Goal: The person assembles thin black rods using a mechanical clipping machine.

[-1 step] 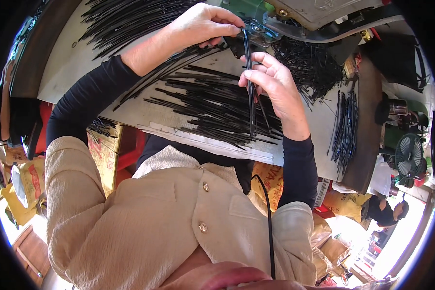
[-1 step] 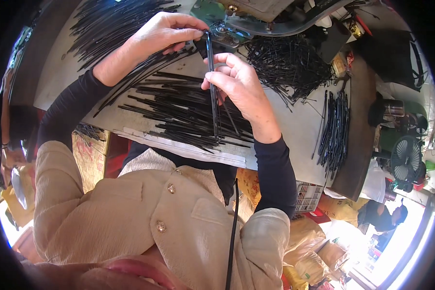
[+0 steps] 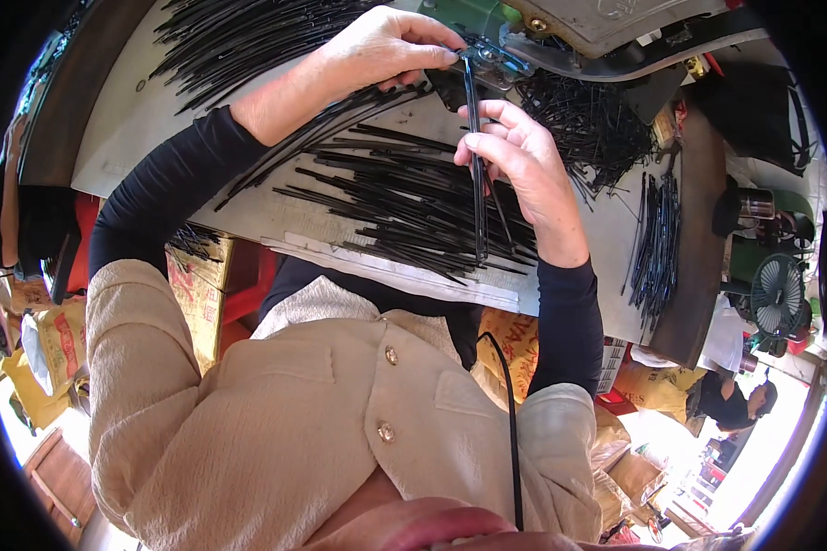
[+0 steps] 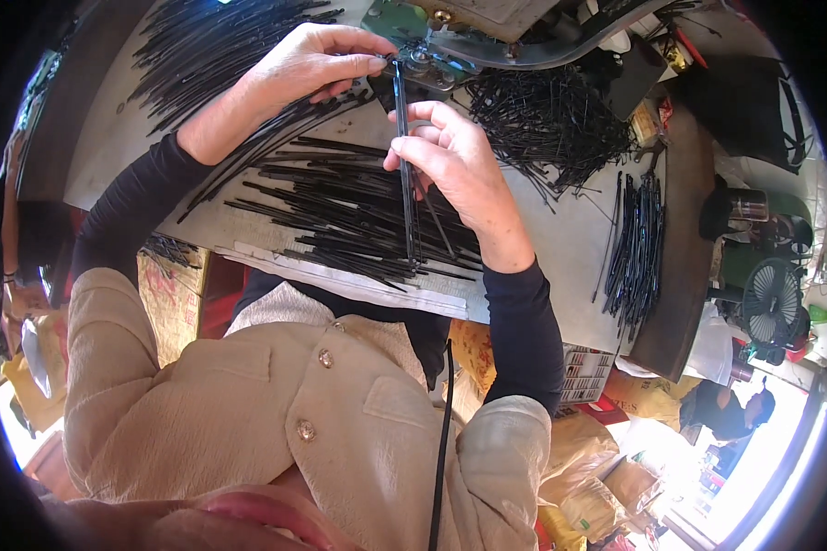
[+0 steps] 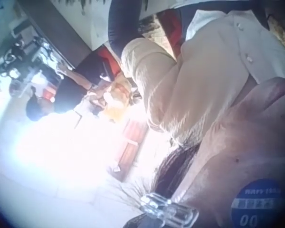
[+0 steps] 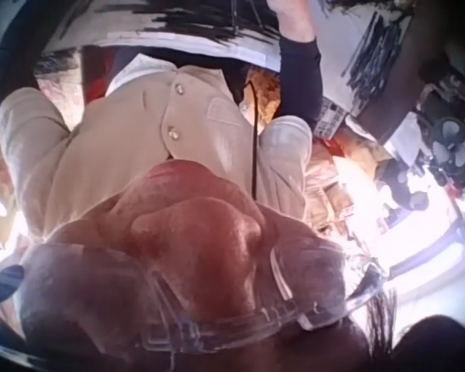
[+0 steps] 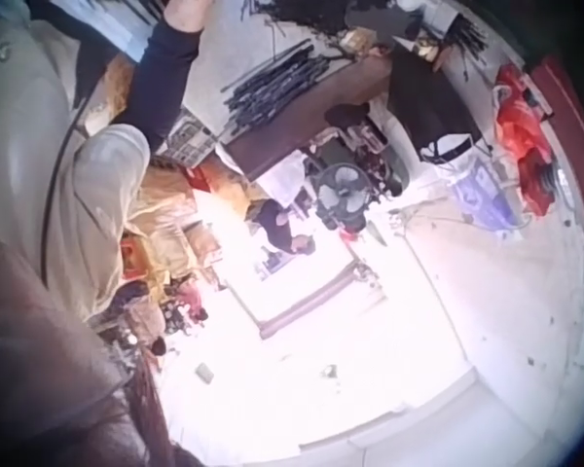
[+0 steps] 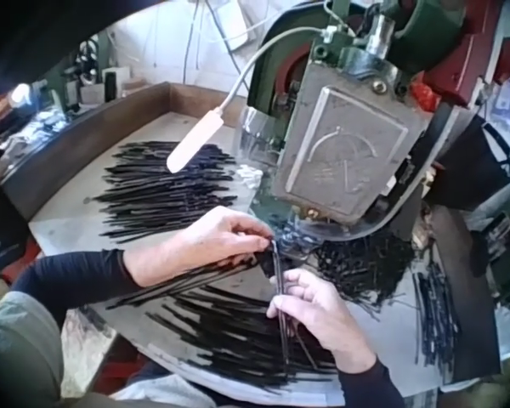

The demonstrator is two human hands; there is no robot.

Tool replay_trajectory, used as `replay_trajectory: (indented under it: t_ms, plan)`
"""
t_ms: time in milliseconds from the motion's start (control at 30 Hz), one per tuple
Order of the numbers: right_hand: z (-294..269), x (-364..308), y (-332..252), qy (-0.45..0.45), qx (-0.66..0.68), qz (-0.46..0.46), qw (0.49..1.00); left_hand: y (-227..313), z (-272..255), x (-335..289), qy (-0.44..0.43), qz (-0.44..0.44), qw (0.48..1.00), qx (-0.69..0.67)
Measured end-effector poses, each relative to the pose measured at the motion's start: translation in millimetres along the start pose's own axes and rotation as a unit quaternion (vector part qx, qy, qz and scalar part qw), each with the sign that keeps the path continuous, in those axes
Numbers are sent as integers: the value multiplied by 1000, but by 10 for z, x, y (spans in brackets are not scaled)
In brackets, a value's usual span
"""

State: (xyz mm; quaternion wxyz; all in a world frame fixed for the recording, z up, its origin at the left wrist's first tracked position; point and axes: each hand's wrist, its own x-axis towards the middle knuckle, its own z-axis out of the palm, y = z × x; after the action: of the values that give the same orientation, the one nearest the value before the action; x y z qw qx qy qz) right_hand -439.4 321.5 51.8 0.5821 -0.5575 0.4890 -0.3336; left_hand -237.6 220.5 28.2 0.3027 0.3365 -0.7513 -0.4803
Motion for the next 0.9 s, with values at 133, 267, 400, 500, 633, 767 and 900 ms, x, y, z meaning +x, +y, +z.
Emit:
replay_trajectory:
  t_ms: [133,267,400,500,633,767,900]
  plan:
    - [17,-23,-29,12,-5,3,1000,-16,43,-15,28,15,997,-70]
    - [6,-8,-2,7,9,-1,1000,74,116,-34,65,2,988,-137]
    - [8,-27,-28,12,13,-1,1000,110,117,-35,31,-23,990,-136]
    - [7,-17,-27,14,32,-1,999,121,147,-17,28,-28,989,-145]
    - [26,-14,-23,21,58,-17,998,205,182,8,38,-38,985,-162]
    - [59,-11,-18,43,67,-31,996,249,210,51,52,-21,987,-148]
    - [60,19,15,52,85,-33,994,195,243,110,46,-15,991,-125]
